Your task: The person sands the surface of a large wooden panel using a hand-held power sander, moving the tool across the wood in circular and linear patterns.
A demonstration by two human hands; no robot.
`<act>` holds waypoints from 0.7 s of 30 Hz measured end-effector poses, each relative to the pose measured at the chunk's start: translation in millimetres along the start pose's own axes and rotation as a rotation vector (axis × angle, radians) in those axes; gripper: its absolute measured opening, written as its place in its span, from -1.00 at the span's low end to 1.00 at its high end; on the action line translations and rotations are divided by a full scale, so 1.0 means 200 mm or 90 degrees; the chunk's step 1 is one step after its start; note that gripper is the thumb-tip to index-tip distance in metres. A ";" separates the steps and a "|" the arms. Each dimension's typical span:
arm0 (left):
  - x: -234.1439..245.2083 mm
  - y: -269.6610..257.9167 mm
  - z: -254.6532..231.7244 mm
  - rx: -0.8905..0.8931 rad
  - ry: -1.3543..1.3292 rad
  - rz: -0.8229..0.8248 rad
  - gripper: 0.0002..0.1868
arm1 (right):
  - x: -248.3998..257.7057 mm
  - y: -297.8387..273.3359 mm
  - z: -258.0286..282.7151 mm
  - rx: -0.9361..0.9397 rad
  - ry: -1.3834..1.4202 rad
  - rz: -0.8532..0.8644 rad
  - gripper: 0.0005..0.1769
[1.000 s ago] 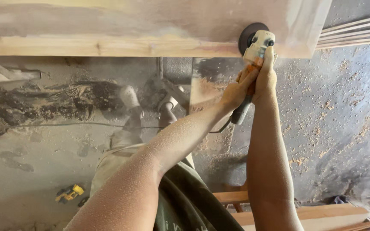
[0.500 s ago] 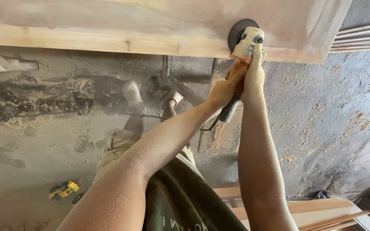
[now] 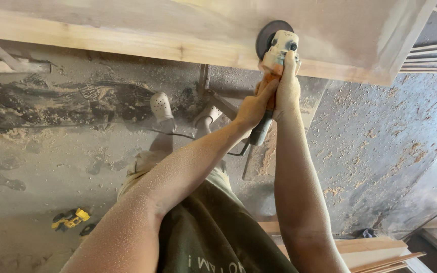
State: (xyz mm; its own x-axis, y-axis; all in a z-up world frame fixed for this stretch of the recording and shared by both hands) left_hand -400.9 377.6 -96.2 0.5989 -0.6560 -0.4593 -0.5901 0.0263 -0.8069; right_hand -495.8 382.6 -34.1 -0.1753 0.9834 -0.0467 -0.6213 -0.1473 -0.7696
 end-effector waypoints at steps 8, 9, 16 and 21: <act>0.19 -0.08 -0.05 -0.054 -0.020 -0.013 -0.11 | -0.17 -0.07 -0.09 0.007 -0.052 0.013 -0.15; 0.21 -0.10 -0.05 -0.060 -0.016 -0.018 -0.15 | -0.19 -0.07 -0.09 0.013 -0.055 0.014 -0.17; 0.33 -0.16 -0.04 -0.059 -0.082 0.021 -0.25 | -0.37 -0.11 -0.15 0.071 -0.156 0.086 -0.23; 0.56 -0.21 -0.04 -0.108 -0.192 -0.085 -0.31 | -0.56 -0.09 -0.27 0.025 -0.310 0.106 -0.22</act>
State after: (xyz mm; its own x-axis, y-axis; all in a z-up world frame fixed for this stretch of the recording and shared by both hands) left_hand -313.5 296.8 -110.2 0.7941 -0.3930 -0.4636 -0.5624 -0.1860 -0.8057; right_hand -422.6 280.1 -49.2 -0.6036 0.7845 0.1422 -0.5810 -0.3108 -0.7522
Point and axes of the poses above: each hand's wrist, its own y-axis towards the middle knuckle, its own x-axis out of the back of the hand, z = x × y, the point moved 8 cm from there along y, towards the middle knuckle, and after that the axes turned 5 degrees about y, right-handed, at the moved point
